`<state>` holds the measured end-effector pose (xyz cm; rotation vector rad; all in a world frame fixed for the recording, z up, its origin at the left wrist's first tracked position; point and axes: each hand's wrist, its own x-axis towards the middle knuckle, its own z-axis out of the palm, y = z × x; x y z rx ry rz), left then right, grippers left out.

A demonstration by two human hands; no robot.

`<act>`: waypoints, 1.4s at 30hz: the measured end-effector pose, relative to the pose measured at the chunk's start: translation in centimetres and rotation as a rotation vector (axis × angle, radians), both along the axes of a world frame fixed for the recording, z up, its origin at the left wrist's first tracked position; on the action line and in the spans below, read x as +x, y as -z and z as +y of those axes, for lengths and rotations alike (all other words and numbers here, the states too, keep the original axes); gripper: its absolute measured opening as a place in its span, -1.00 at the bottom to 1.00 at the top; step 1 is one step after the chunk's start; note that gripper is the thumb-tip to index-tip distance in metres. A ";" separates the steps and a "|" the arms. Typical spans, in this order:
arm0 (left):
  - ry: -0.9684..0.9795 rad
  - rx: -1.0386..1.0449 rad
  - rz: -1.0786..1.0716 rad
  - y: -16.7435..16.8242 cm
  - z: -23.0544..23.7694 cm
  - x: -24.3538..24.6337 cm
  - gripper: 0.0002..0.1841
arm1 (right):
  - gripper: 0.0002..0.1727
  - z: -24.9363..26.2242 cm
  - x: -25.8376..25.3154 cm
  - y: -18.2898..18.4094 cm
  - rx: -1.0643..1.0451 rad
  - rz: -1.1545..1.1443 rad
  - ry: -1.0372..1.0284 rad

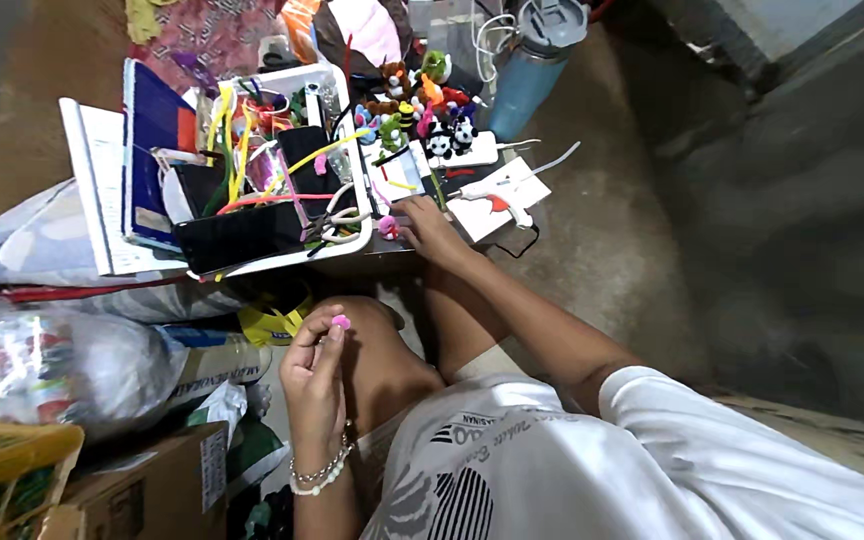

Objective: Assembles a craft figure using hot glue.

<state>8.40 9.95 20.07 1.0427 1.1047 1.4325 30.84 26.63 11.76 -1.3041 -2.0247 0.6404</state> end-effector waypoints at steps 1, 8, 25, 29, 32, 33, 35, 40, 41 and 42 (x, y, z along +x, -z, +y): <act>-0.010 -0.004 0.002 -0.3 -0.1 0.0 -0.86 | -0.61 0.7 -0.8 0.8 0.002 -0.012 -0.019; -0.082 -0.010 0.042 -0.9 -0.4 0.0 -0.87 | -0.71 1.9 -0.9 0.2 -0.105 -0.018 -0.035; 0.323 0.087 0.310 -6.2 3.6 4.1 -0.91 | -0.75 -9.8 4.8 -12.1 -0.290 0.666 -0.446; 0.362 0.056 0.307 -6.8 3.4 4.3 -0.93 | -0.78 -10.5 5.1 -12.7 -0.284 0.695 -0.461; 0.392 0.065 0.335 -7.2 3.3 4.3 -0.94 | -0.79 -10.9 5.0 -13.0 -0.268 0.697 -0.470; 0.400 0.069 0.331 -7.2 3.2 4.3 -0.94 | -0.79 -11.0 5.0 -13.1 -0.263 0.698 -0.470; 0.407 0.078 0.321 -7.3 3.2 4.3 -0.94 | -0.79 -11.1 4.9 -13.2 -0.251 0.709 -0.476; 0.399 0.081 0.329 -7.5 3.1 4.4 -0.94 | -0.80 -11.2 4.8 -13.4 -0.230 0.703 -0.465; 0.398 0.081 0.330 -7.5 3.1 4.4 -0.94 | -0.80 -11.3 4.8 -13.4 -0.225 0.702 -0.458; 0.397 0.084 0.330 -7.6 3.1 4.4 -0.94 | -0.80 -11.3 4.8 -13.4 -0.220 0.698 -0.454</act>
